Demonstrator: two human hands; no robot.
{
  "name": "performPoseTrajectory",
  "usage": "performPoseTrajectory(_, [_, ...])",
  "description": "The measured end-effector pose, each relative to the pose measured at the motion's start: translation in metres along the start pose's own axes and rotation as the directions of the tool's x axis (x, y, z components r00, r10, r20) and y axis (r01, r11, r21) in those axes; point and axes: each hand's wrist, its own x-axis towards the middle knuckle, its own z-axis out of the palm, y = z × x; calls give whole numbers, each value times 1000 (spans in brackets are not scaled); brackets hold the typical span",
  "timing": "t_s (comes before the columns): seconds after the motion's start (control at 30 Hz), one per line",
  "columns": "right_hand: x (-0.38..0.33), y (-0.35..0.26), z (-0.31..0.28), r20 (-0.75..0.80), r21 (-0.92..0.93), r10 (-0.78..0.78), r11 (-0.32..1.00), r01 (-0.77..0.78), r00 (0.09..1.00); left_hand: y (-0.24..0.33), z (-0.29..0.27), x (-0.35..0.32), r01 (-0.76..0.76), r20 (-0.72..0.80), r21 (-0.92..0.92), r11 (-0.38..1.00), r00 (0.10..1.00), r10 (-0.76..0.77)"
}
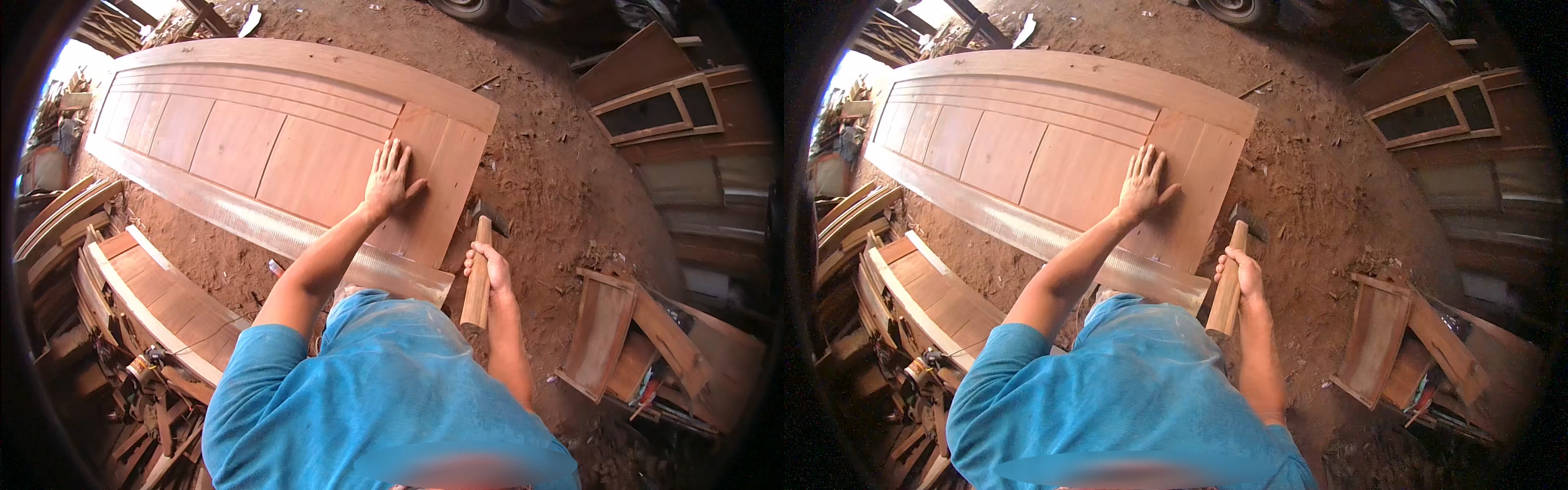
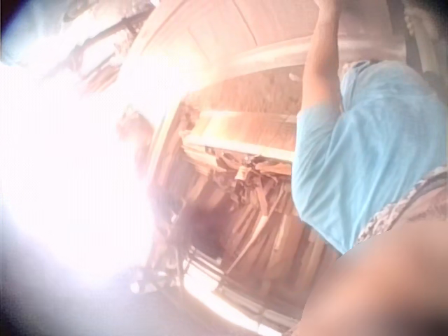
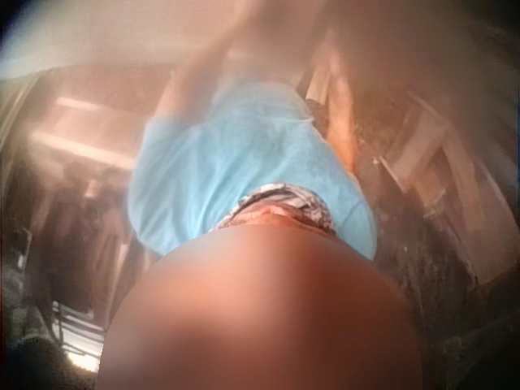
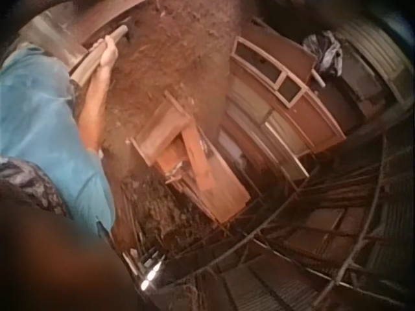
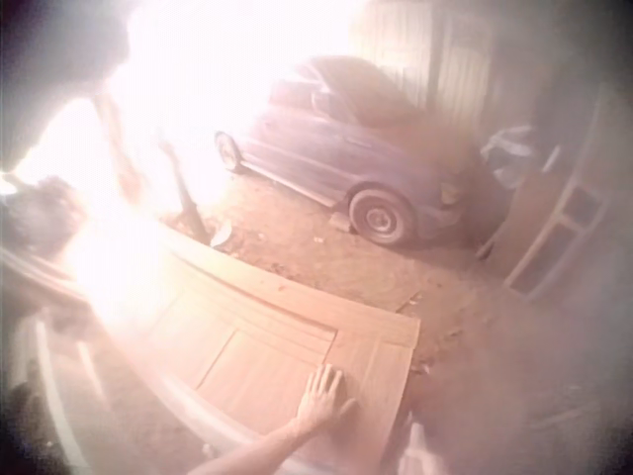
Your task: The person assembles a wooden door by attaching a long wooden strip to the edge of a large door panel. They use a hammer to tap the strip into place and a tape measure to check the dimensions of the door.
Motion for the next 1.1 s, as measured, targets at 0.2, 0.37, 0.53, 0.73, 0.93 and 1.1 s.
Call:
performPoseTrajectory(0.2, [11, -21, 32, -14, -123, 46, 991, -47, 999, 0, -13, 24, 13, 40, 34, 999, 999, -14])
performPoseTrajectory(0.37, [20, -31, 17, 19, -22, 138, 990, -137, 990, -6, -16, 26, 9, 62, 19, 1000, 998, -10])
performPoseTrajectory(0.53, [16, -23, 40, -79, -190, 100, 975, -113, 992, -14, -11, 30, -29, 58, 10, 1000, 998, 28])
performPoseTrajectory(0.73, [9, -18, 14, 23, -38, 168, 985, -168, 985, -48, -6, 38, -115, 71, 63, 991, 991, 110])
performPoseTrajectory(0.93, [-1, 3, 23, -14, -105, 206, 973, -206, 978, -47, -7, 38, -105, 96, 60, 993, 990, 99])
performPoseTrajectory(1.1, [-9, -13, -6, 67, 12, 300, 954, -301, 952, -50, -5, 37, -117, 101, 80, 990, 989, 109])
